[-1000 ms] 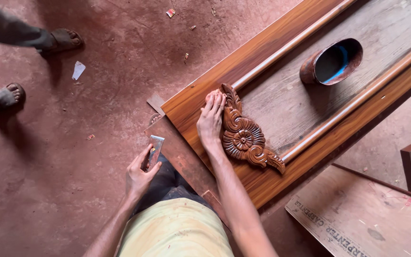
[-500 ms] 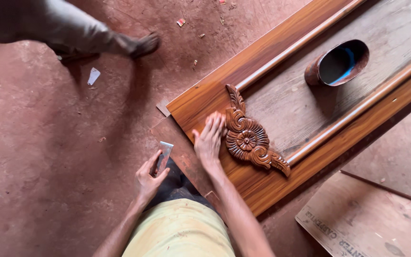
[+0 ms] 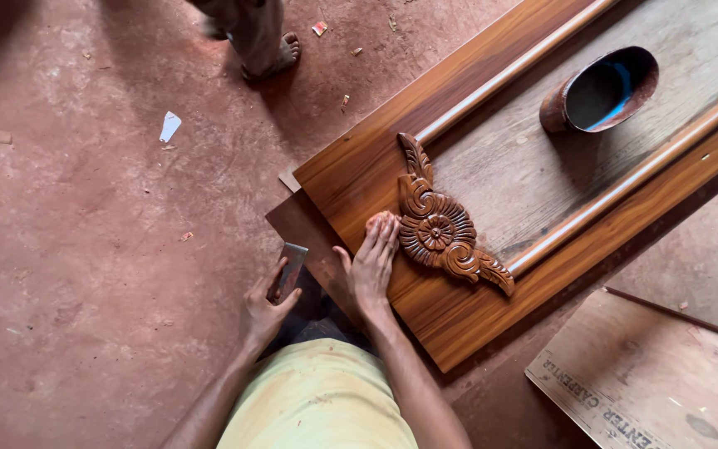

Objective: The person sands a wooden door frame with a sanding block, focusing on the edges and a carved floral design. They wipe the surface with a cloth and dip the cloth into a metal container of liquid before continuing to sand.

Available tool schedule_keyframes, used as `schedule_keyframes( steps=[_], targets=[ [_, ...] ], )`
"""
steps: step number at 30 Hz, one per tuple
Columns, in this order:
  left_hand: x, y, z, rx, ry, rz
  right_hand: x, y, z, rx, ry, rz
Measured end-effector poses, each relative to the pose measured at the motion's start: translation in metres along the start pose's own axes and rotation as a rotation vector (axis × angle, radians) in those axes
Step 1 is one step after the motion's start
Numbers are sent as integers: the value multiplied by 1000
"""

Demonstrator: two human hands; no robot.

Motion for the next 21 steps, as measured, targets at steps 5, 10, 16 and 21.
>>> schedule_keyframes(
  steps=[5,10,16,21],
  targets=[
    [-1,-5,2,-109,58,79,8,-12,6,14,-45,112],
    [-8,-4,-5,-23,-38,-66,57,-17,23,49,-121,260],
    [-2,4,-12,-53,-2,0,0,-9,-3,92,2,90],
    [4,3,-15,-57,-23,-69,22,-23,11,43,9,-93]
  ],
)
Point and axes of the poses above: each hand's wrist, its own x-axis towards the middle knuckle, its own z-axis out of the palm, y = z × x, the point moved 2 cm from there along x, towards the middle knuckle, and after that the axes turned 1 degree about z, right-handed, at the moved point
